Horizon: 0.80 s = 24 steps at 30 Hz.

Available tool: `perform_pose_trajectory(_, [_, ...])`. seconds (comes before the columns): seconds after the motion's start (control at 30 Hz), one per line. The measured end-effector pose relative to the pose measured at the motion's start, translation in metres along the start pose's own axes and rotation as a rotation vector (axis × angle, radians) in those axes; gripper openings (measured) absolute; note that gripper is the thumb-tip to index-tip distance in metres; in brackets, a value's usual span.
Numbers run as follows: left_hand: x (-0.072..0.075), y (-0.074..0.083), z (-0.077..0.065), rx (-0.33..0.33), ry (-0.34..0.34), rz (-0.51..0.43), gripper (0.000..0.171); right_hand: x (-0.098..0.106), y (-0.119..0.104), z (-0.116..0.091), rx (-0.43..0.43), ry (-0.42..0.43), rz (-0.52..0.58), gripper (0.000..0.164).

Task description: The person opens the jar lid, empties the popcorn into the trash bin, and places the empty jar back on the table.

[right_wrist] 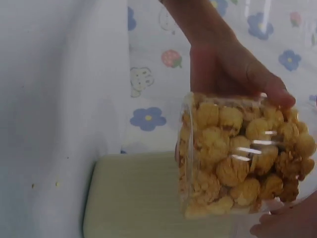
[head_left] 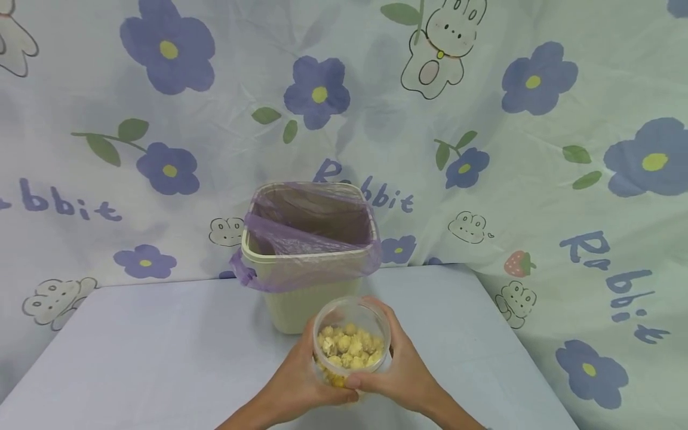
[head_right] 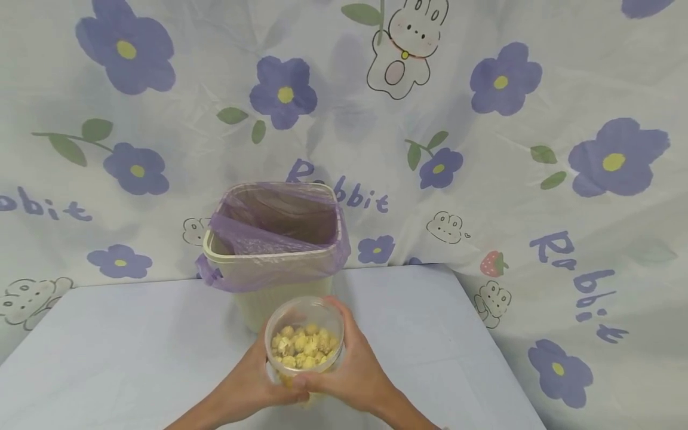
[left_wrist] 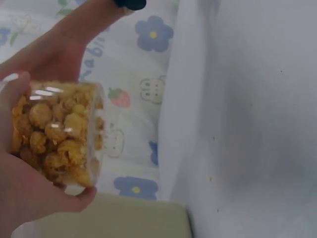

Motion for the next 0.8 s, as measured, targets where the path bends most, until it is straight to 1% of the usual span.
perform_pose_trajectory(0.07, [0.001,0.0,-0.001,-0.016,-0.049,-0.031,0.114,0.004,0.0,0.001,0.045,-0.084,0.043,0.096])
perform_pose_trajectory(0.17, [0.002,0.001,-0.003,-0.04,-0.126,-0.08,0.112,0.01,0.0,0.003,0.08,-0.194,0.087,0.096])
perform_pose_trajectory(0.23, [0.002,0.001,-0.004,-0.052,-0.151,-0.085,0.111,0.013,0.001,0.004,0.097,-0.235,0.1,0.098])
perform_pose_trajectory(0.27, [0.002,0.001,-0.004,-0.053,-0.156,-0.083,0.11,0.013,0.001,0.004,0.098,-0.238,0.102,0.1])
perform_pose_trajectory(0.3, [0.002,0.001,-0.004,-0.053,-0.155,-0.084,0.11,0.013,0.002,0.004,0.102,-0.227,0.089,0.101])
perform_pose_trajectory(0.33, [0.002,0.001,-0.003,-0.05,-0.144,-0.08,0.111,0.013,0.001,0.003,0.112,-0.198,0.063,0.103])
perform_pose_trajectory(0.4, [0.001,0.0,-0.002,-0.037,-0.102,-0.073,0.111,0.011,0.001,0.001,0.128,-0.111,0.013,0.104])
perform_pose_trajectory(0.5, [-0.002,-0.001,0.0,-0.008,-0.018,-0.031,0.11,0.004,0.001,-0.003,0.101,0.027,-0.046,0.105])
perform_pose_trajectory(0.57, [-0.003,-0.001,0.001,0.004,0.026,-0.015,0.11,-0.001,0.002,-0.005,0.06,0.09,-0.061,0.108])
perform_pose_trajectory(0.67, [-0.005,-0.003,0.002,0.01,0.051,-0.008,0.108,-0.007,0.003,-0.006,0.004,0.142,-0.096,0.113])
perform_pose_trajectory(0.8, [-0.005,-0.004,0.002,0.006,0.036,-0.007,0.105,-0.009,0.003,-0.005,-0.043,0.17,-0.112,0.11])
Point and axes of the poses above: each hand's wrist, its own z-axis towards the middle knuckle, its own x-axis out of the back of the hand, y = z × x, the point moved 3 cm from there along z, towards the middle knuckle
